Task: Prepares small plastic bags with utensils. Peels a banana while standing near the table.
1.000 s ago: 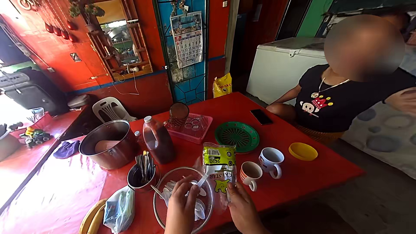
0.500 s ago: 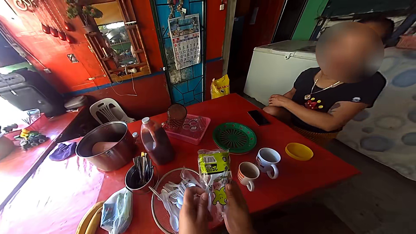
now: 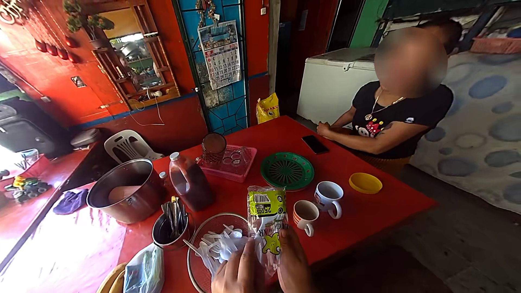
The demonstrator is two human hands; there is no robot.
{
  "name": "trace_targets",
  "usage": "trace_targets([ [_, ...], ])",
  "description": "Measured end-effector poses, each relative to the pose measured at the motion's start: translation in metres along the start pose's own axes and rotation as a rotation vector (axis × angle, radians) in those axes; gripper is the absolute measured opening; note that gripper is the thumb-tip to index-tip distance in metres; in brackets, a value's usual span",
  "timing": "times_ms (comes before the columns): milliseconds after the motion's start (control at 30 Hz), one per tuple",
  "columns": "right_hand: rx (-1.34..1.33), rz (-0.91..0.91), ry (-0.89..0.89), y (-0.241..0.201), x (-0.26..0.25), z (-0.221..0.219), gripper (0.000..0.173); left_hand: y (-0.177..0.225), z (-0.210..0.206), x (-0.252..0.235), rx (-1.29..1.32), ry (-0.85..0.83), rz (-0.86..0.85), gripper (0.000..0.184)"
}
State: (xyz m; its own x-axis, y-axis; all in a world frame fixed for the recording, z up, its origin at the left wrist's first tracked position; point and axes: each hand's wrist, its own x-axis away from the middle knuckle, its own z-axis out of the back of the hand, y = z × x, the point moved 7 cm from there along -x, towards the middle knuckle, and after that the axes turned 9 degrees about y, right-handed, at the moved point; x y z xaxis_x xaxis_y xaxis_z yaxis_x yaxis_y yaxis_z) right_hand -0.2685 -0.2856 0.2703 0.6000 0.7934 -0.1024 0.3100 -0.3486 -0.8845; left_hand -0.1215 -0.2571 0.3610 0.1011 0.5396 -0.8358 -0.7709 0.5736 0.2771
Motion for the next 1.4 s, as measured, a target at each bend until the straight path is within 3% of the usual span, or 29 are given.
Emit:
trace_targets([
  [133, 0.008, -0.039, 0.017, 0.001, 0.004, -0.002, 0.036, -0.001, -0.005, -0.006, 0.025, -0.036, 0.041, 0.027],
  [333, -0.098, -0.102, 0.041, 0.001, 0.012, -0.006, 0.039, -0.017, -0.026, 0.003, 0.289, -0.192, 0.394, 0.025],
  [500, -0.104, -0.095, -0.002, 0.005, 0.008, -0.004, 0.044, -0.026, -0.038, 0.008, 0.373, -0.204, 0.384, 0.021],
  [667, -0.068, -0.179, 0.004, 0.012, 0.008, 0.001, 0.045, -0.026, -0.047, 0.013, 0.404, -0.561, 0.45, 0.03],
  [867, -0.058, -0.24, 0.03, 0.015, 0.009, 0.004, 0.04, -0.044, -0.049, 0.012, 0.521, -0.485, 0.634, 0.017],
  [967, -0.07, -0.256, 0.006, 0.017, 0.01, 0.004, 0.039, -0.041, -0.042, 0.005, 0.405, -0.404, 0.528, 0.012],
  [1133, -0.141, -0.373, 0.007, 0.02, 0.014, 0.001, 0.04, -0.024, -0.038, 0.0, 0.075, -0.391, 0.248, 0.027],
  [1267, -0.19, -0.399, -0.029, 0.018, 0.016, -0.003, 0.038, -0.021, -0.043, 0.002, 0.118, -0.566, 0.266, 0.031],
  [1400, -0.179, -0.378, -0.01, 0.022, 0.013, 0.001, 0.039, -0.022, -0.04, 0.001, 0.285, -0.617, 0.312, 0.029],
])
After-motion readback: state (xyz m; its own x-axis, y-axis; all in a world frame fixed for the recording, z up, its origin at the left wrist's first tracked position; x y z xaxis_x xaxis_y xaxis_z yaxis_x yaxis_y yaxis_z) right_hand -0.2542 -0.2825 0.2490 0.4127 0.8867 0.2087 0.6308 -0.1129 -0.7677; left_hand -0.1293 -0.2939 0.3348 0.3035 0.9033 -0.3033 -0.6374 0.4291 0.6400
